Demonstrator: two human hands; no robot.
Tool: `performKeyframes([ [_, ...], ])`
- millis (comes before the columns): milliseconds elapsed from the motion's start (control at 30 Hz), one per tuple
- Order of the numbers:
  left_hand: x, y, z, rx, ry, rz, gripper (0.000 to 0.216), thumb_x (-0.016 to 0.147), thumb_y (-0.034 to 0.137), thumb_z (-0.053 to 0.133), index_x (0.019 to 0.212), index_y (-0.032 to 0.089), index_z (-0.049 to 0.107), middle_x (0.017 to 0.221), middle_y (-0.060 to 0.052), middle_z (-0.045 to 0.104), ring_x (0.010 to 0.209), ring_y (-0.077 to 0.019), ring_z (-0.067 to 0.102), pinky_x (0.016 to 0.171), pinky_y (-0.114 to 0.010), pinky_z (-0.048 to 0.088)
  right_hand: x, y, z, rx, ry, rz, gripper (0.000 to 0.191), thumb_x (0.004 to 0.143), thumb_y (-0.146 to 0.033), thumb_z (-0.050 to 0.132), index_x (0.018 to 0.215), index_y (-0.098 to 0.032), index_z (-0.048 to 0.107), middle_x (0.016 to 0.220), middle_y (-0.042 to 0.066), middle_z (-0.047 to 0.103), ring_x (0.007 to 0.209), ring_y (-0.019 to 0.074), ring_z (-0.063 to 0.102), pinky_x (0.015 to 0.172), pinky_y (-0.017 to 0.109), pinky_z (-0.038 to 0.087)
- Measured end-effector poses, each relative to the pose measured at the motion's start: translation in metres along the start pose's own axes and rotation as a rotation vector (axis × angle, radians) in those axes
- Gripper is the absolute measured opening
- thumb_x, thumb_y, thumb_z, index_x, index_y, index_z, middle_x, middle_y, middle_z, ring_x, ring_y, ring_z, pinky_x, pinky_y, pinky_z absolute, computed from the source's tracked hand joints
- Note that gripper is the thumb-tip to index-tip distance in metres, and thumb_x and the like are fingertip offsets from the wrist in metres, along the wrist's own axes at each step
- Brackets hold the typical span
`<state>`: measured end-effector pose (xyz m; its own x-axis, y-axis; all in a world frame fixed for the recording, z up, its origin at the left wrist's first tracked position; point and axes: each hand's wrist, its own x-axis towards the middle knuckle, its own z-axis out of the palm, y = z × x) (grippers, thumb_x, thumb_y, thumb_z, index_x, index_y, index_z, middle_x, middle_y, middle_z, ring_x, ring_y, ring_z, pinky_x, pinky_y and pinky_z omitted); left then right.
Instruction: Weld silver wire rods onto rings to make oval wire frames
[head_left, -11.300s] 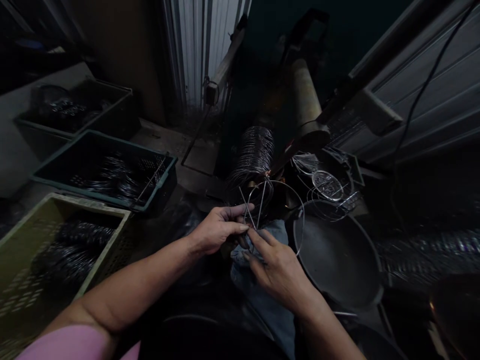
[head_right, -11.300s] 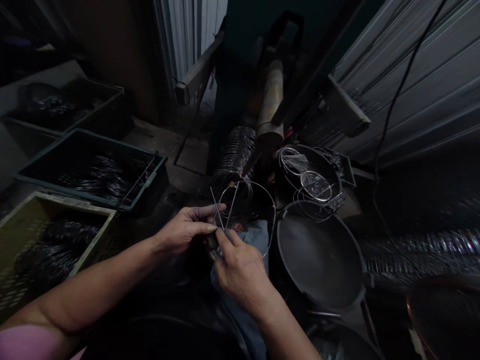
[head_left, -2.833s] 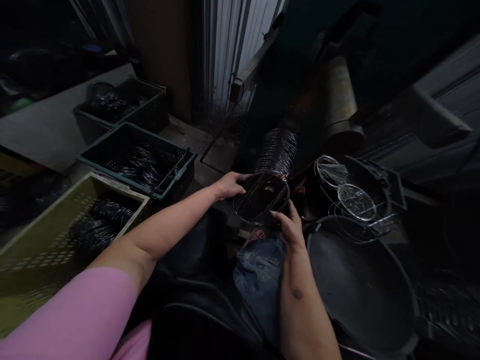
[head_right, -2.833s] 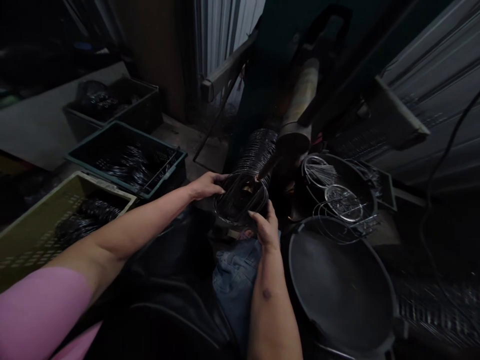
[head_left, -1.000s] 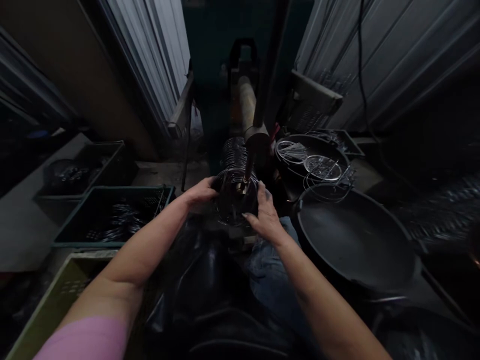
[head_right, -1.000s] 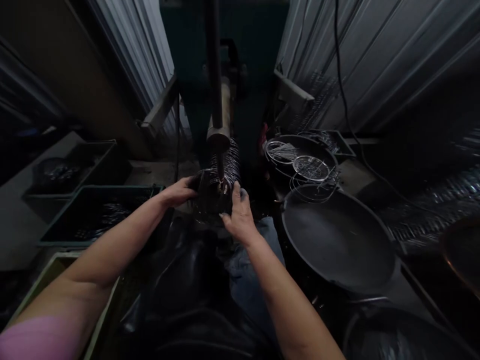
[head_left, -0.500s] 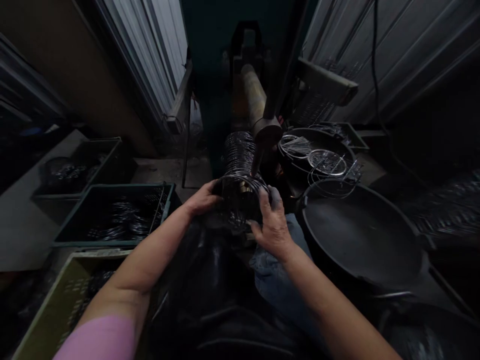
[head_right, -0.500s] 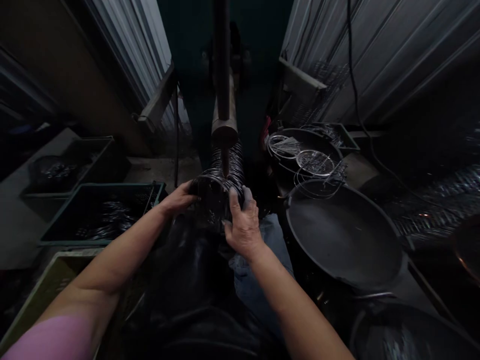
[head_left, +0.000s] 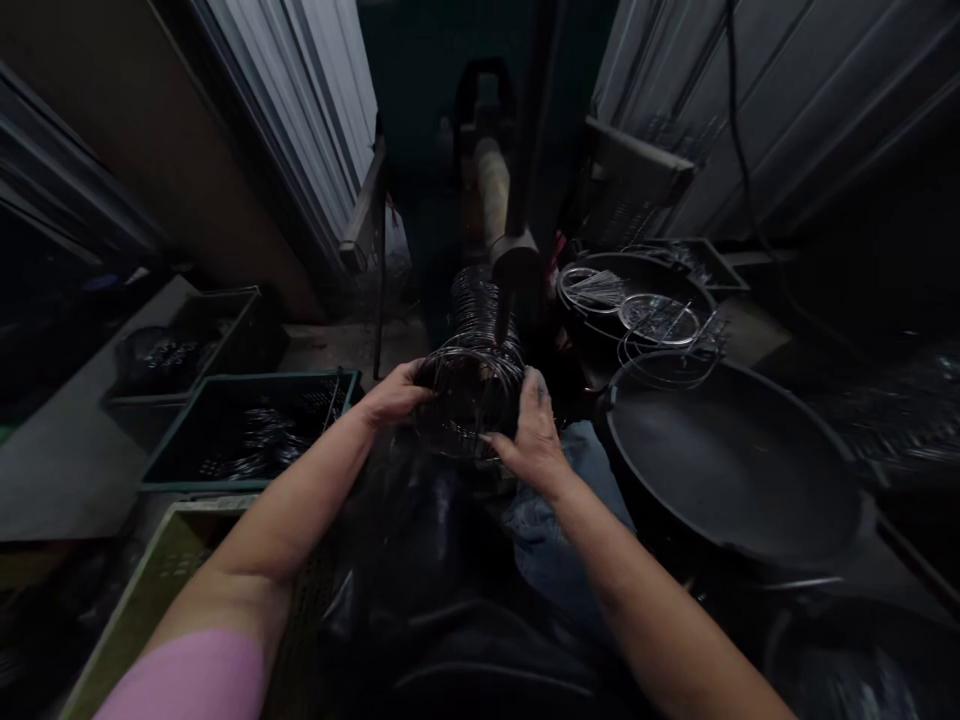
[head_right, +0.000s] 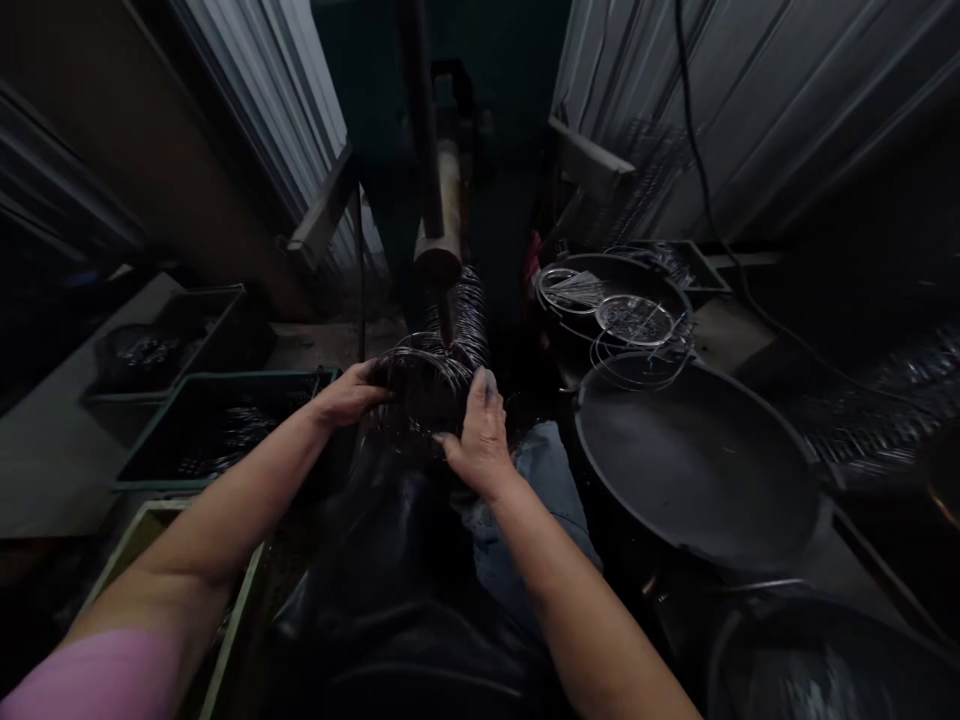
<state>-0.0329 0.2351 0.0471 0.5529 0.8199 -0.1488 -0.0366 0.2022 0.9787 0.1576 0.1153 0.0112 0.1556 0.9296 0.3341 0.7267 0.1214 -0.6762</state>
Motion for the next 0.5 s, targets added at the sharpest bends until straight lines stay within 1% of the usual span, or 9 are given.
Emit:
performKeyframes([
  [67, 0.008, -0.009, -0.002, -0.034, 0.017, -0.02, 0.042, 0.048, 0.009, 0.075, 0.09, 0.011, 0.067, 0.084, -0.005, 0.069, 0.078, -0.0187, 0.063, 0.08, -0.034, 0.049, 0.004, 0.001, 0.001, -0.068, 0.011, -0.018, 0.103, 0.069, -0.019, 0.066, 0.144, -0.011, -0.004, 0.145, 0.023, 0.015, 0.134, 0.0364, 0.014, 0.105, 0.055, 0.023],
  [133, 0.012, -0.016, -0.002, -0.034, 0.033, -0.034, 0.04, 0.048, 0.01, 0.074, 0.087, 0.011, 0.067, 0.078, -0.004, 0.068, 0.071, -0.0179, 0.063, 0.074, -0.033, 0.05, 0.003, -0.004, -0.001, -0.104, 0.028, -0.022, 0.104, 0.067, -0.018, 0.067, 0.144, -0.01, -0.002, 0.144, 0.024, 0.016, 0.132, 0.038, 0.017, 0.104, 0.056, 0.024],
  [233, 0.003, -0.024, 0.0, -0.021, 0.038, -0.072, 0.039, 0.047, 0.011, 0.073, 0.086, 0.011, 0.067, 0.072, -0.004, 0.067, 0.064, -0.0186, 0.063, 0.067, -0.033, 0.05, -0.018, -0.027, -0.005, -0.104, 0.044, -0.042, 0.101, 0.068, -0.019, 0.067, 0.145, -0.013, 0.002, 0.142, 0.024, 0.019, 0.128, 0.0396, 0.024, 0.101, 0.057, 0.028],
  [333, -0.024, -0.031, -0.005, 0.015, 0.076, -0.109, 0.032, 0.049, 0.014, 0.069, 0.081, 0.01, 0.068, 0.071, -0.006, 0.068, 0.067, -0.0201, 0.063, 0.067, -0.032, 0.05, -0.05, -0.053, 0.002, -0.03, -0.046, -0.151, 0.098, 0.069, -0.016, 0.064, 0.146, -0.019, 0.004, 0.14, 0.021, 0.025, 0.123, 0.0377, 0.033, 0.097, 0.056, 0.033],
  [400, -0.049, -0.037, -0.014, 0.05, 0.136, -0.143, 0.028, 0.049, 0.013, 0.066, 0.076, 0.009, 0.069, 0.067, -0.005, 0.067, 0.065, -0.0198, 0.062, 0.066, -0.032, 0.049, -0.064, -0.057, 0.011, 0.073, -0.135, -0.174, 0.097, 0.068, -0.013, 0.063, 0.146, -0.021, 0.005, 0.142, 0.019, 0.025, 0.125, 0.0358, 0.032, 0.099, 0.056, 0.032],
  [433, -0.062, -0.039, -0.019, 0.07, 0.172, -0.165, 0.027, 0.048, 0.011, 0.065, 0.074, 0.009, 0.069, 0.065, -0.004, 0.067, 0.063, -0.0194, 0.061, 0.064, -0.032, 0.049, -0.066, -0.053, 0.016, 0.154, -0.18, -0.148, 0.097, 0.068, -0.013, 0.063, 0.146, -0.02, 0.006, 0.143, 0.018, 0.025, 0.127, 0.0344, 0.03, 0.101, 0.055, 0.03],
  [500, -0.087, -0.04, -0.026, 0.103, 0.245, -0.209, 0.025, 0.045, 0.006, 0.06, 0.068, 0.009, 0.069, 0.059, -0.002, 0.065, 0.057, -0.0175, 0.059, 0.06, -0.03, 0.048, -0.063, -0.037, 0.024, 0.377, -0.273, -0.029, 0.097, 0.067, -0.017, 0.067, 0.146, -0.019, 0.01, 0.143, 0.016, 0.029, 0.13, 0.0306, 0.03, 0.106, 0.051, 0.026],
])
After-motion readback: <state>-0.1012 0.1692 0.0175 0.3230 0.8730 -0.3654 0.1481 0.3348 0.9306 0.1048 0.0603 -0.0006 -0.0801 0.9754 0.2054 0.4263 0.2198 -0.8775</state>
